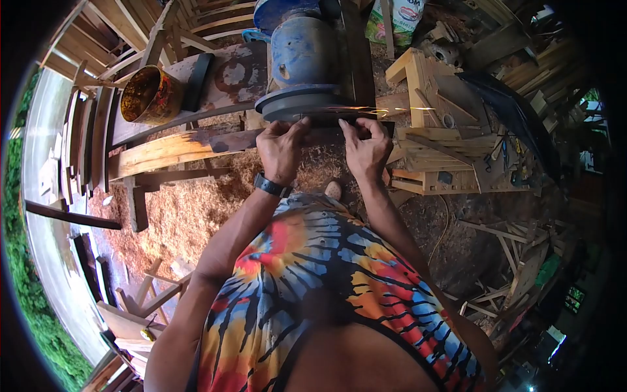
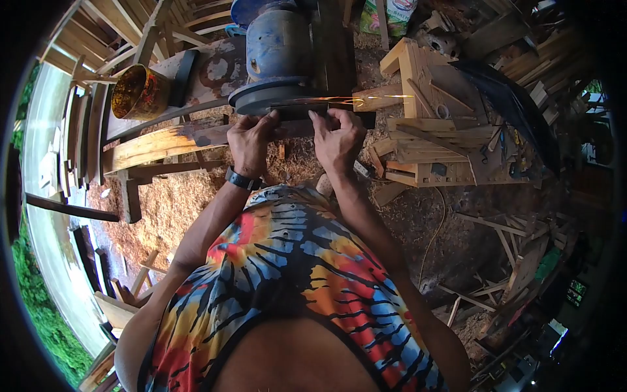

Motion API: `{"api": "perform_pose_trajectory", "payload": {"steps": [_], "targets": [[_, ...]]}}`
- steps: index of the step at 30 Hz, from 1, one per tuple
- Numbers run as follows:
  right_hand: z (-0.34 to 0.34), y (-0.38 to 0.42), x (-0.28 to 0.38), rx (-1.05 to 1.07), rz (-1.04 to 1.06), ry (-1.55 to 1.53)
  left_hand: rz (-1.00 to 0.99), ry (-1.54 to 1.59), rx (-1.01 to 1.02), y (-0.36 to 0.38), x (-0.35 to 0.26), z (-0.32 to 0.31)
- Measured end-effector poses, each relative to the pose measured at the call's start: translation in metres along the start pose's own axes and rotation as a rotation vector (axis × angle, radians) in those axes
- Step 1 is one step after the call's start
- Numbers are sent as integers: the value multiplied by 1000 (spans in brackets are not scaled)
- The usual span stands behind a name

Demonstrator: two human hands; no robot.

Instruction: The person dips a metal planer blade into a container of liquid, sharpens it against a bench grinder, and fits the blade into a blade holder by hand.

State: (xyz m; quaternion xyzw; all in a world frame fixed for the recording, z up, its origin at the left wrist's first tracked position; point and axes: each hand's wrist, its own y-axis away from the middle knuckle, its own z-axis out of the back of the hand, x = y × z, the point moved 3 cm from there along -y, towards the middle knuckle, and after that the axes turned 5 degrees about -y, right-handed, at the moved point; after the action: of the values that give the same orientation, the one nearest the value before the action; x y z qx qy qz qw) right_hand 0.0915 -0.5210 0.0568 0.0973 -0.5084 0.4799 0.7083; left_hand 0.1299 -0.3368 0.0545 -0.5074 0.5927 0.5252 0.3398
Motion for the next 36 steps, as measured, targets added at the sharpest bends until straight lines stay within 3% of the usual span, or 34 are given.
{"api": "perform_pose_trajectory", "payload": {"steps": [20, 23, 36], "targets": [[-17, 8, 20, -43, 168, 68, -42, -152, -23, -7, -6, 30], [-22, 12, 13, -13, 71, 26, -39, -92, -35, -4, -14, 28], [-28, 16, 33, -25, 123, 40, -20, -88, -50, -8, -11, 47]]}}
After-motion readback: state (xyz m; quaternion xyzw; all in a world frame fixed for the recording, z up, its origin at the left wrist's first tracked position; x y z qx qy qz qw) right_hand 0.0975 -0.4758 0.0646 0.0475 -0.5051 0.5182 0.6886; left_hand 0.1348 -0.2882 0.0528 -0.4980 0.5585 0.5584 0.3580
